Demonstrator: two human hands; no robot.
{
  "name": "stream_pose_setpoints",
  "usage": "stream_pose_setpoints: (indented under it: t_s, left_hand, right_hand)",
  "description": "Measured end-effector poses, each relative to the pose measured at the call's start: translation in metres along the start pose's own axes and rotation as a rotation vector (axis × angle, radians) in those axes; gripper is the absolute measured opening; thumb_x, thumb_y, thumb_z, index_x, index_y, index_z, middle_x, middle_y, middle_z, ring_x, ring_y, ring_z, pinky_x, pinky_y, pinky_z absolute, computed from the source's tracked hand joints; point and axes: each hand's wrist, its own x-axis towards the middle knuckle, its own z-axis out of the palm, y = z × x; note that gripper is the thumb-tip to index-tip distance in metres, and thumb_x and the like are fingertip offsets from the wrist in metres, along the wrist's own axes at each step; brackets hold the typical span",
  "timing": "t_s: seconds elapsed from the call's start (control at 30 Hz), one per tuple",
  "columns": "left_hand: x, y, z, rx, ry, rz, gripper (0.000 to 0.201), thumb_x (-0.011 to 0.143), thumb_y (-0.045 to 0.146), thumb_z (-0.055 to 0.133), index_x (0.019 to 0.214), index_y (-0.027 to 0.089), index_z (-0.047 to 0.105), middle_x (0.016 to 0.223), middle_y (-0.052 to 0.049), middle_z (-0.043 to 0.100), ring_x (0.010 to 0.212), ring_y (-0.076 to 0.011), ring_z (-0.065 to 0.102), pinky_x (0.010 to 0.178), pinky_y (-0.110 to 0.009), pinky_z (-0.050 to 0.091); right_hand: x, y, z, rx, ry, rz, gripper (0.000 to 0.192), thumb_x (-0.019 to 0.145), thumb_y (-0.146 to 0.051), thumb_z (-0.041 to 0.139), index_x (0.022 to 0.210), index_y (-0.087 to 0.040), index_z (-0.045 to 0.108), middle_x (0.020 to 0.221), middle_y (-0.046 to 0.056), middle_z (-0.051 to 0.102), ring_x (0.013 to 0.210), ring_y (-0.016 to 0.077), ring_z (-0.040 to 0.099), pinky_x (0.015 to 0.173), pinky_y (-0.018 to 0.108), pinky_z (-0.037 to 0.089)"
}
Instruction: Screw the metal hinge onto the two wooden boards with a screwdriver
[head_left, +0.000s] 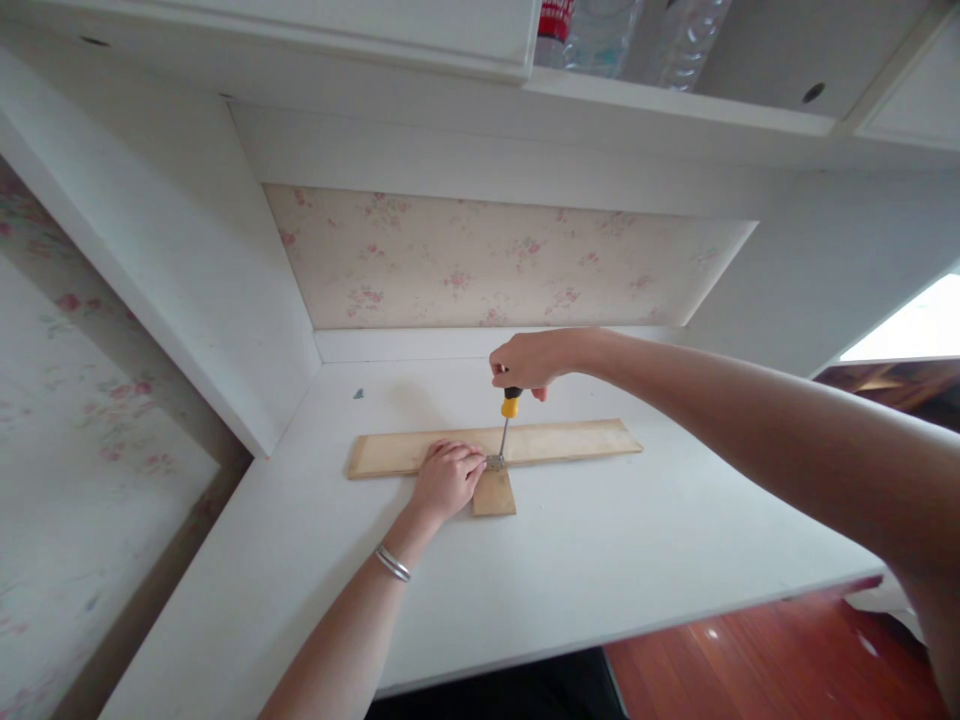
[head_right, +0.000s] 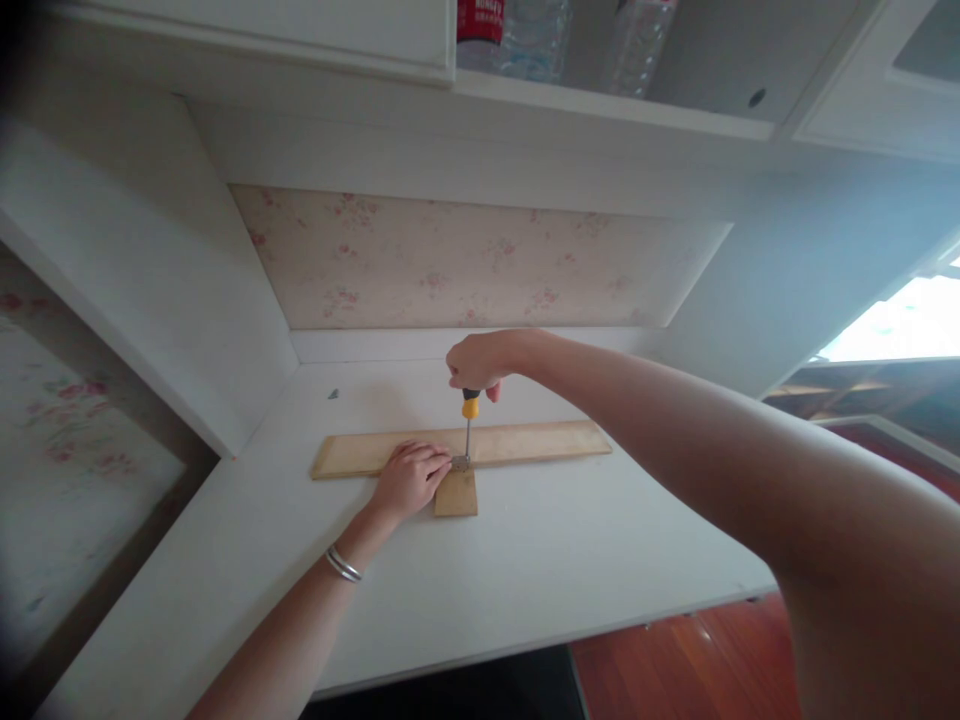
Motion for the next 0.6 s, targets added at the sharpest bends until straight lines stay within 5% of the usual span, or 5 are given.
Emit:
stream_pose_setpoints:
  t_s: [0.17, 0.27, 0.37, 0.47, 0.6]
  left_hand:
    - [-0.0004, -0.0003, 0.0004, 0.001, 0.003, 0.005, 0.022, 0.089, 0.026, 0.047, 0.095, 0.025, 0.068, 0.101, -0.002, 0.068, 0.096, -0.0163, 0.058, 0.095, -0.038, 0.038]
    - [-0.0005, 0.0001, 0.0001, 0.001, 0.006, 0.003, 0.022, 0.089, 0.026, 0.046, 0.095, 0.026, 0.068, 0.101, -0.002, 0.068, 0.097, -0.0164, 0.058, 0.095, -0.038, 0.037]
    - [-0.0005, -0.0002, 0.0001, 0.001, 0.004, 0.001, 0.022, 0.089, 0.026, 0.047, 0.095, 0.026, 0.068, 0.101, -0.001, 0.068, 0.096, -0.0159, 0.058, 0.095, -0.037, 0.037]
    - [-0.0003, -0.0007, 0.0006, 0.001, 0.005, 0.0, 0.021, 0.088, 0.025, 0.048, 0.093, 0.026, 0.068, 0.099, -0.001, 0.068, 0.096, -0.0154, 0.058, 0.095, -0.036, 0.037]
    - [0.0, -0.0005, 0.0007, 0.002, 0.007, -0.006, 0.021, 0.089, 0.025, 0.048, 0.093, 0.026, 0.068, 0.1, -0.001, 0.068, 0.096, -0.0155, 0.058, 0.095, -0.036, 0.037]
  right_hand:
    - [-0.0021, -0.0003, -0.0003, -0.026, 0.047, -0.09, 0.069, 0.065, -0.033, 0.07, 0.128, -0.021, 0.044, 0.11, 0.01, 0.061, 0.069, 0.0176, 0.062, 0.058, 0.028, 0.041]
    - [-0.0022, -0.002, -0.0008, 0.041, -0.011, 0.057, 0.054, 0.08, -0.044, 0.052, 0.125, -0.015, 0.046, 0.088, 0.009, 0.066, 0.059, 0.0168, 0.061, 0.057, 0.03, 0.041]
    - [-0.0004, -0.0019, -0.0004, -0.008, 0.028, -0.014, 0.039, 0.081, -0.037, 0.05, 0.114, -0.016, 0.054, 0.088, 0.008, 0.066, 0.059, 0.0161, 0.061, 0.056, 0.029, 0.04]
    - [0.0002, -0.0017, 0.0001, -0.054, 0.1, -0.115, 0.056, 0.066, -0.034, 0.067, 0.118, -0.019, 0.051, 0.108, 0.01, 0.062, 0.067, 0.0166, 0.061, 0.057, 0.027, 0.04]
    - [-0.0004, -0.0023, 0.0006, -0.001, 0.019, 0.052, 0.052, 0.079, -0.05, 0.051, 0.117, -0.014, 0.052, 0.084, 0.009, 0.067, 0.059, 0.0178, 0.061, 0.057, 0.03, 0.04]
